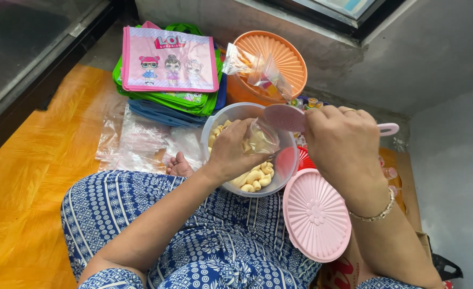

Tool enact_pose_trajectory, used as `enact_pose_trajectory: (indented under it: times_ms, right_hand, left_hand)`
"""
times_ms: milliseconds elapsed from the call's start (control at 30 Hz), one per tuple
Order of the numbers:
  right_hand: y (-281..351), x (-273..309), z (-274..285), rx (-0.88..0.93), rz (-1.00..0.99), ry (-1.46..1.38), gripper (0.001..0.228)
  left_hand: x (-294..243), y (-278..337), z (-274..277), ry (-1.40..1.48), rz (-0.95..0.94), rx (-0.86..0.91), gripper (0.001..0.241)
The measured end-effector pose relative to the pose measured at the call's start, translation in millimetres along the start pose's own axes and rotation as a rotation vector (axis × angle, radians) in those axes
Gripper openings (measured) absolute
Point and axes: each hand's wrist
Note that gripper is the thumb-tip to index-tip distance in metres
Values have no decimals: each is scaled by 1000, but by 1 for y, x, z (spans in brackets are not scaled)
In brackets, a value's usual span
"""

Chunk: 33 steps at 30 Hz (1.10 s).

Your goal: The person is scooping snacks from a large bowl into small plastic bags and preparing them for packaging.

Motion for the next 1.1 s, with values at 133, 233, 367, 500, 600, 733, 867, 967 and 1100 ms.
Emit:
enact_pose_trajectory:
  times_ms: [133, 233, 367, 500, 600, 733, 867, 967, 1100]
  right_hand:
    - [-10, 2, 41, 93, -203, -365, 33]
    - [-9, 12, 35, 251, -442, -1123, 52]
    - [5, 23, -5, 265, -329, -1175, 32]
    - [8, 10, -18, 220, -338, -1256, 17]
    - [7, 0, -6, 233, -386, -1437, 13]
    - [7, 1, 12, 227, -446, -1549, 11]
    - [9, 1, 10, 207, -444, -1573, 12]
    - [10, 0, 9, 196, -427, -1587, 11]
    - [16, 1, 4, 179, -389, -1610, 11]
  left_hand:
    - [-4, -2, 0, -57, -88, -73, 65]
    - [-22, -4, -3, -32, -58, -118, 61]
    - [-32, -7, -9, -64, -36, -99, 69]
    - [-51, -20, 16, 268, 283, 164, 93]
    - [-45, -23, 30, 674, 408, 256, 67]
    - [-42, -9, 37, 842, 513, 381, 48]
    - [-26, -5, 32, 837, 542, 426, 33]
    - [-44, -8, 42, 839, 504, 433, 34]
    - [-6, 5, 24, 749, 410, 461, 22]
Point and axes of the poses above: each hand's wrist, its own y-axis away from the middle knuckle, its own z-axis out of the back of the hand, x = y × z, and after that the axes turned 8 degrees about y, right-handed
